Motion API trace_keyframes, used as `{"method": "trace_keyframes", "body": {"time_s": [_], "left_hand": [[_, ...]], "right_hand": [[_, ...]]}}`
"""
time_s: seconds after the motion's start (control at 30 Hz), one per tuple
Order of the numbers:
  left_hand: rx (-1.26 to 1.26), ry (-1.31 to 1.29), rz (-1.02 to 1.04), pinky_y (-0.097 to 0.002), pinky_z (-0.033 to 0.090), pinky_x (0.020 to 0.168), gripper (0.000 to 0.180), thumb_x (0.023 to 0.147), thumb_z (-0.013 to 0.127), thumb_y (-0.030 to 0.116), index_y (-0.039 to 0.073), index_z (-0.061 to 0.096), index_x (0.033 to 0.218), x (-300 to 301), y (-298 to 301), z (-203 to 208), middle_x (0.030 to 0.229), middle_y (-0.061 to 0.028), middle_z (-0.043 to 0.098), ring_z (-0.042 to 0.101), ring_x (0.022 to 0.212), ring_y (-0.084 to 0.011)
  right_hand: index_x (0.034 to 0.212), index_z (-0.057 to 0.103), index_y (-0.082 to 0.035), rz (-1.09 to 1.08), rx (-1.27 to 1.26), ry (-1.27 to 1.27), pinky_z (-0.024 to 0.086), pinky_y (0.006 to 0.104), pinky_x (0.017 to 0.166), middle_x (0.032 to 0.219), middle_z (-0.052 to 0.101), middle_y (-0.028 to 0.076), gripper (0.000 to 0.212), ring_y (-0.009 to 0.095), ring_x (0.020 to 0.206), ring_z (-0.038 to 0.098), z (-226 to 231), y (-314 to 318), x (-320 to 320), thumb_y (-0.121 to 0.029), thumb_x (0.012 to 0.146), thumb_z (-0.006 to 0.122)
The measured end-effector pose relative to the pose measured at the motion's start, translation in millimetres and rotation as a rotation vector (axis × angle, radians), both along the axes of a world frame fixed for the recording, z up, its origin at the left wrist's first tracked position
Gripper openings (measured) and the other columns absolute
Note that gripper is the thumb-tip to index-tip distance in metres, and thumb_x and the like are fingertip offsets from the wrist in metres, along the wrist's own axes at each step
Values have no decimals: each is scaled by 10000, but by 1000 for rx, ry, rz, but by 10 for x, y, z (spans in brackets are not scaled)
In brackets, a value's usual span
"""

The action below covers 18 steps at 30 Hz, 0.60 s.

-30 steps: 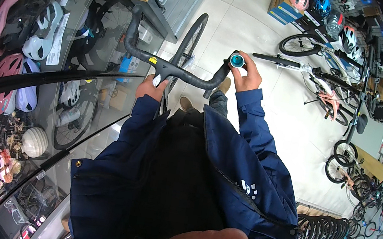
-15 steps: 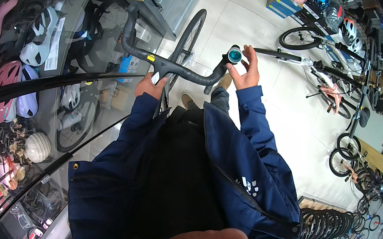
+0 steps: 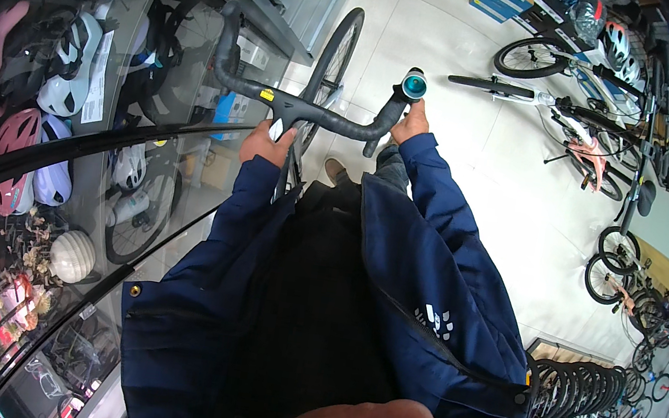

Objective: The person retrieves a bottle of cleaning fluid, pours it into a small cup, and uses a tissue to wipe the bicycle handlebar. The person then places the cup and bottle back on the workbench.

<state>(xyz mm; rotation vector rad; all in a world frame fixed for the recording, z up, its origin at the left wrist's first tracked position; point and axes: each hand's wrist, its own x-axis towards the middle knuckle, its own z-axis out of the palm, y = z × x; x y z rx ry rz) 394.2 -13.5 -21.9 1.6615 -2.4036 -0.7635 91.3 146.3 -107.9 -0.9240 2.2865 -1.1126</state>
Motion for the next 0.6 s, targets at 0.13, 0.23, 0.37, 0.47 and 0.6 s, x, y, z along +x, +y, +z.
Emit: {"method": "trace_keyframes", "body": {"time_s": [0.13, 0.23, 0.37, 0.47, 0.6], "left_hand": [[-34, 6, -23, -447, 579, 861, 618, 867, 799, 536, 43, 717, 1230, -19, 33, 18, 1055, -200, 776, 748, 986, -382], [32, 20, 9, -445, 580, 856, 622, 862, 806, 536, 39, 717, 1223, -32, 46, 20, 1054, -201, 775, 748, 983, -381], [0, 25, -8, -447, 581, 855, 623, 857, 810, 538, 42, 718, 1223, -39, 51, 25, 1054, -202, 775, 747, 982, -383], [-13, 6, -11, -449, 582, 857, 620, 857, 810, 537, 45, 720, 1222, -50, 50, 24, 1052, -202, 775, 746, 983, -385], [-18, 8, -2, -451, 581, 859, 611, 857, 810, 534, 50, 722, 1219, -61, 58, 19, 1051, -201, 776, 746, 986, -385]], "right_hand": [[1460, 509, -38, -156, 6, -62, 515, 396, 1059, 1324, 636, 206, 819, 368, 1217, 649, 22, -51, 76, -172, 760, 913], [1443, 517, -35, -134, 61, -208, 520, 409, 1046, 1281, 660, 209, 800, 368, 1193, 659, 90, -8, 72, -187, 764, 911], [1371, 551, -37, -124, 14, -78, 559, 417, 961, 1182, 703, 194, 711, 377, 1076, 700, 66, 14, 64, -191, 772, 901], [1356, 554, -35, -113, -63, 156, 577, 418, 910, 1155, 707, 202, 661, 393, 1028, 712, -60, 0, 32, -167, 791, 869], [1385, 546, -31, -82, 3, 71, 578, 422, 901, 1180, 695, 233, 654, 408, 1046, 708, -188, 13, -5, -147, 808, 832]]}}
